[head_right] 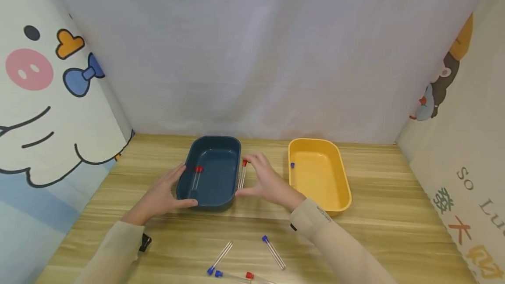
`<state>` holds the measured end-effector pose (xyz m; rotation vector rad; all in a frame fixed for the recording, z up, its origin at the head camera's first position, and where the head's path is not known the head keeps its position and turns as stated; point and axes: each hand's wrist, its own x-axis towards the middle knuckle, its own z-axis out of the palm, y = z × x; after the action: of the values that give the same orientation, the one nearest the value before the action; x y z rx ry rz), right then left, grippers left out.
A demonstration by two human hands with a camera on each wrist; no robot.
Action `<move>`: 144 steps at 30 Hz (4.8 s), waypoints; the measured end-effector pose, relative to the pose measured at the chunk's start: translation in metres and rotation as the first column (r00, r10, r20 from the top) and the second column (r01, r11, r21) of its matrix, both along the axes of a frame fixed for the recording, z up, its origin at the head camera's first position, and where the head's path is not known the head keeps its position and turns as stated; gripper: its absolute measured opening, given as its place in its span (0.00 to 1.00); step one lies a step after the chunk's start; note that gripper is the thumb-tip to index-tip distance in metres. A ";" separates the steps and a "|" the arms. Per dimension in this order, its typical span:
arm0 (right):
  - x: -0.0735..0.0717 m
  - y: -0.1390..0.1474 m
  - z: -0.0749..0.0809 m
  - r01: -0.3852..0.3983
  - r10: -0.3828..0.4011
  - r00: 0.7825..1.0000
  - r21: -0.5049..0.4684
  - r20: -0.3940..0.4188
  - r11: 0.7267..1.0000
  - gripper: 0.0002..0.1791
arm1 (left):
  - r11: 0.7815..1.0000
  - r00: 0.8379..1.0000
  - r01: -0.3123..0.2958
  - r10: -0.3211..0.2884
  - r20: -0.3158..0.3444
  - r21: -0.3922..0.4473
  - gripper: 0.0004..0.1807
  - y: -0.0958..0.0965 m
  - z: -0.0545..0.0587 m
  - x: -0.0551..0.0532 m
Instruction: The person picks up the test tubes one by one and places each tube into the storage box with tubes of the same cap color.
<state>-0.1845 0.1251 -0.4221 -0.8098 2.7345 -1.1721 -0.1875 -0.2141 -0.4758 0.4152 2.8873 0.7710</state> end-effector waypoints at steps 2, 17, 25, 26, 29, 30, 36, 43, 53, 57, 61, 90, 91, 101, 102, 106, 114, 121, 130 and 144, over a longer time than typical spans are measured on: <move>-0.005 -0.003 -0.001 0.001 -0.001 1.000 0.000 -0.006 1.000 0.53 | 1.000 1.000 0.003 -0.003 0.000 0.002 0.72 0.000 0.000 0.000; -0.032 -0.036 0.005 0.032 -0.032 0.995 0.002 0.091 0.999 0.54 | 1.000 1.000 -0.016 0.016 0.015 0.001 0.72 0.000 0.001 0.000; -0.045 -0.058 0.001 0.012 -0.009 0.994 -0.024 0.106 1.000 0.54 | 1.000 1.000 -0.010 0.010 -0.015 0.000 0.71 -0.004 0.004 0.000; -0.047 -0.060 0.000 0.015 -0.012 0.994 -0.025 0.107 1.000 0.54 | 1.000 1.000 -0.005 0.005 -0.019 0.002 0.71 -0.003 0.003 0.000; -0.051 -0.063 -0.003 0.024 -0.022 0.994 -0.023 0.103 0.999 0.54 | 1.000 1.000 0.005 -0.004 -0.027 0.008 0.71 -0.002 0.001 0.000; -0.052 -0.065 -0.004 0.026 -0.023 0.995 -0.027 0.102 0.999 0.54 | 1.000 1.000 0.007 -0.007 -0.026 0.012 0.71 -0.001 0.001 0.000; -0.060 -0.072 -0.009 0.037 -0.033 0.994 -0.036 0.107 0.999 0.54 | 1.000 1.000 0.002 -0.002 -0.007 0.023 0.71 0.001 0.000 0.000; -0.069 -0.084 -0.017 0.040 -0.040 0.996 0.002 0.084 0.999 0.54 | 1.000 1.000 0.000 0.000 -0.019 0.012 0.70 -0.001 -0.002 -0.001; -0.074 -0.101 -0.030 0.022 -0.023 0.992 0.013 0.122 1.000 0.54 | 1.000 1.000 0.003 -0.003 -0.025 0.023 0.69 -0.001 -0.005 0.001; -0.074 -0.110 -0.035 0.004 -0.003 0.989 -0.006 0.150 1.000 0.54 | 1.000 1.000 -0.001 0.002 -0.022 0.022 0.69 -0.002 -0.005 0.001; -0.073 -0.116 -0.039 0.005 -0.006 0.985 0.003 0.175 1.000 0.54 | 0.999 0.999 0.007 -0.006 -0.038 0.031 0.68 -0.002 -0.004 0.001; -0.072 -0.132 -0.067 0.002 -0.044 0.972 0.180 0.231 0.984 0.61 | 0.997 0.999 0.032 -0.029 -0.045 0.067 0.67 0.004 -0.009 0.000; -0.072 -0.132 -0.067 0.002 -0.046 0.972 0.187 0.230 0.982 0.62 | 0.997 0.999 0.032 -0.029 -0.042 0.068 0.67 0.004 -0.009 0.000; -0.075 -0.131 -0.070 0.015 -0.059 0.970 0.186 0.235 0.982 0.65 | 0.998 0.999 0.030 -0.027 -0.045 0.064 0.66 0.007 -0.005 0.001; -0.075 -0.130 -0.069 0.016 -0.060 0.971 0.186 0.233 0.983 0.65 | 0.998 0.999 0.029 -0.026 -0.043 0.062 0.67 0.007 -0.005 0.001; -0.073 -0.129 -0.066 0.017 -0.056 0.971 0.168 0.231 0.986 0.63 | 0.998 0.999 0.027 -0.024 -0.043 0.061 0.67 0.007 -0.006 0.000; -0.069 -0.124 -0.054 0.012 -0.032 0.979 0.101 0.200 0.995 0.59 | 0.999 0.999 0.015 -0.014 -0.047 0.041 0.69 0.003 -0.006 0.002; -0.067 -0.117 -0.041 0.002 -0.011 0.987 0.062 0.159 0.998 0.54 | 0.999 0.999 0.013 -0.012 -0.044 0.029 0.68 -0.001 -0.004 0.002; -0.062 -0.095 -0.027 -0.015 0.013 0.990 0.017 0.142 1.000 0.54 | 1.000 0.999 0.017 -0.016 -0.052 0.017 0.68 -0.003 -0.004 0.000; -0.049 -0.055 -0.010 0.038 -0.041 0.984 0.022 0.176 0.999 0.55 | 1.000 1.000 0.002 -0.001 -0.022 0.012 0.71 -0.001 -0.004 0.000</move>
<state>-0.2337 0.0703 -0.4320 -0.6197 2.6240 -1.1635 -0.1871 -0.2152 -0.4793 0.4295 2.9035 0.7884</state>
